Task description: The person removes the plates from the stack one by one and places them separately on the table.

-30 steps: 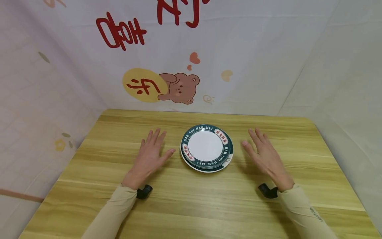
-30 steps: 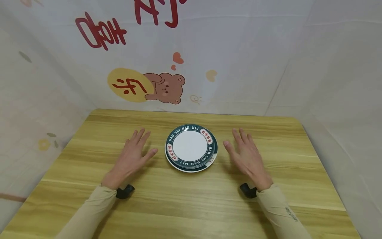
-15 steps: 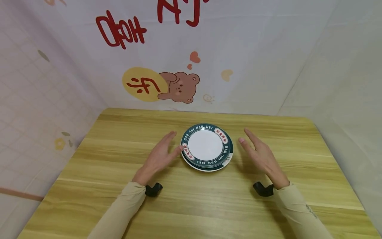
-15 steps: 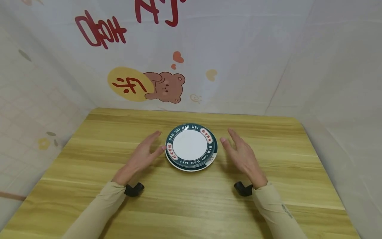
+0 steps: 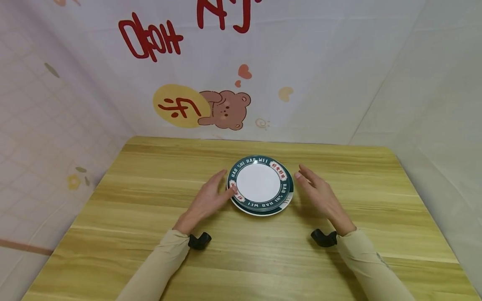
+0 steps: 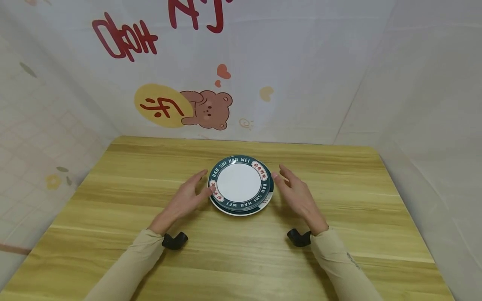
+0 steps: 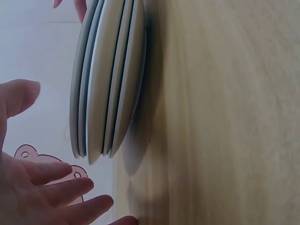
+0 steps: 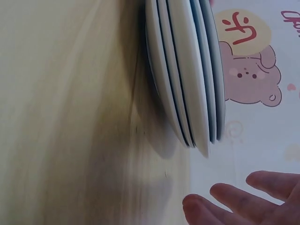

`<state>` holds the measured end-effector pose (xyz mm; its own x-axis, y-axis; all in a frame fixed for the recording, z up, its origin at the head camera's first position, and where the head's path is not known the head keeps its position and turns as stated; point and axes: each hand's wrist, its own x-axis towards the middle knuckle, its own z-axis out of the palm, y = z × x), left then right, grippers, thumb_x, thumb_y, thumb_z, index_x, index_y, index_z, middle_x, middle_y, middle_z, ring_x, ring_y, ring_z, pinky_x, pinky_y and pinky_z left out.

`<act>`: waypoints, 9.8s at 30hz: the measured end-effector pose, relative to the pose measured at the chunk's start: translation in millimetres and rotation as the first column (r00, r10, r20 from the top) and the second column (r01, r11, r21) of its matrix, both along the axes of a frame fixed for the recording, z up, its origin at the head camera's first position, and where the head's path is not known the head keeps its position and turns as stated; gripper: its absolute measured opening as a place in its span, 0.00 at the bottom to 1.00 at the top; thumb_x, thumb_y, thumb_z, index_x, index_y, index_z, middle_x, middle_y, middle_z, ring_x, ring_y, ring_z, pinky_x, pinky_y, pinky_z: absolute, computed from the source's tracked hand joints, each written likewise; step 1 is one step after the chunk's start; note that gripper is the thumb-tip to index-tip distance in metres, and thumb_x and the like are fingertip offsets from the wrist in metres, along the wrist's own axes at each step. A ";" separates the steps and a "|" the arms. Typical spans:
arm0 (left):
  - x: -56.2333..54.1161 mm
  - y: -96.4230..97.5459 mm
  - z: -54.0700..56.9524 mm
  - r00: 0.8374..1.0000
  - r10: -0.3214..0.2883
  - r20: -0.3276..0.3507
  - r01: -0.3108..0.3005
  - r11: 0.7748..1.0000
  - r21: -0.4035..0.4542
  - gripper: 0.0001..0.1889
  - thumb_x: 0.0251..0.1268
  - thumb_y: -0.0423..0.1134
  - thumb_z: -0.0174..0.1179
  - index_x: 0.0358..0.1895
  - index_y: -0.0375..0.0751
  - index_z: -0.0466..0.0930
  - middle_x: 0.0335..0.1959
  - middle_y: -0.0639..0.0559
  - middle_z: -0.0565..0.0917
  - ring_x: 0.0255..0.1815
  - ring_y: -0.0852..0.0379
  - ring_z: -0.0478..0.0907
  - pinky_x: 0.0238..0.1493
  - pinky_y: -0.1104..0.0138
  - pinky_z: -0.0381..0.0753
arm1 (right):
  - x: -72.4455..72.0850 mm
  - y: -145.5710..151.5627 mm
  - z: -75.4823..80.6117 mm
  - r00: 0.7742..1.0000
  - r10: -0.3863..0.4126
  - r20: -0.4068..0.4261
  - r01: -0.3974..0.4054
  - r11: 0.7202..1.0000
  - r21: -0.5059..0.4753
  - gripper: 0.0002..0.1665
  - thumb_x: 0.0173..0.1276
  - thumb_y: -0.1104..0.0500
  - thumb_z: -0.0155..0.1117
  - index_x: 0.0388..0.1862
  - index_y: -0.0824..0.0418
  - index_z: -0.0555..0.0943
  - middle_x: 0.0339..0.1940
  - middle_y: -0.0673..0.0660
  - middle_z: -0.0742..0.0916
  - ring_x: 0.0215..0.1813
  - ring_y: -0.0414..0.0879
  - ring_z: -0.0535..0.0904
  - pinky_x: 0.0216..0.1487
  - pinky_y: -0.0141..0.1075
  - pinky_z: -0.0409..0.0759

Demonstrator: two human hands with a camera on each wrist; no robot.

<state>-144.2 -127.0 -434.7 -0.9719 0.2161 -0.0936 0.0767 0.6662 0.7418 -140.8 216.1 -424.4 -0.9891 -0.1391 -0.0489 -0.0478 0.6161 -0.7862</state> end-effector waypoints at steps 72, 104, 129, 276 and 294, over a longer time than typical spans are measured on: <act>2.7 7.4 -13.0 0.993 0.036 -0.110 -0.021 0.990 0.138 0.21 0.79 0.39 0.57 0.70 0.42 0.77 0.62 0.41 0.83 0.61 0.47 0.81 0.64 0.53 0.79 | -16.6 -9.8 -11.7 0.990 -0.071 0.123 0.090 0.982 -0.163 0.32 0.79 0.48 0.62 0.72 0.67 0.75 0.59 0.68 0.84 0.44 0.50 0.89 0.50 0.42 0.88; -9.8 10.2 -19.0 0.992 0.098 0.083 -0.124 0.904 0.409 0.26 0.77 0.32 0.56 0.76 0.43 0.70 0.73 0.39 0.74 0.53 0.47 0.86 0.39 0.66 0.89 | -26.6 -4.2 -5.4 0.949 -0.103 0.298 0.202 0.924 -0.325 0.27 0.75 0.57 0.67 0.65 0.74 0.78 0.58 0.68 0.83 0.46 0.44 0.84 0.61 0.45 0.83; -9.4 10.3 -20.4 0.989 0.096 0.114 -0.137 0.889 0.437 0.26 0.78 0.32 0.57 0.76 0.44 0.71 0.74 0.41 0.72 0.48 0.52 0.88 0.40 0.67 0.89 | -22.0 24.2 1.7 0.905 -0.118 0.409 0.310 0.840 -0.444 0.33 0.74 0.58 0.69 0.71 0.76 0.72 0.49 0.56 0.85 0.43 0.38 0.85 0.59 0.37 0.83; -3.9 14.2 -18.9 0.985 0.131 0.111 -0.166 0.888 0.428 0.25 0.78 0.33 0.57 0.75 0.43 0.72 0.72 0.38 0.74 0.56 0.49 0.85 0.40 0.69 0.88 | -22.3 269.4 -20.5 0.810 -0.337 0.480 0.509 0.810 -0.291 0.19 0.76 0.55 0.66 0.23 0.37 0.86 0.28 0.37 0.86 0.32 0.32 0.84 0.38 0.28 0.86; -4.7 13.3 -22.9 0.984 0.137 0.114 -0.172 0.890 0.423 0.25 0.78 0.35 0.58 0.75 0.45 0.73 0.72 0.39 0.75 0.52 0.51 0.86 0.42 0.66 0.89 | -5.4 248.0 -18.3 0.903 -0.385 0.192 0.366 0.922 0.126 0.46 0.78 0.37 0.56 0.76 0.73 0.67 0.73 0.75 0.71 0.59 0.51 0.73 0.43 0.24 0.73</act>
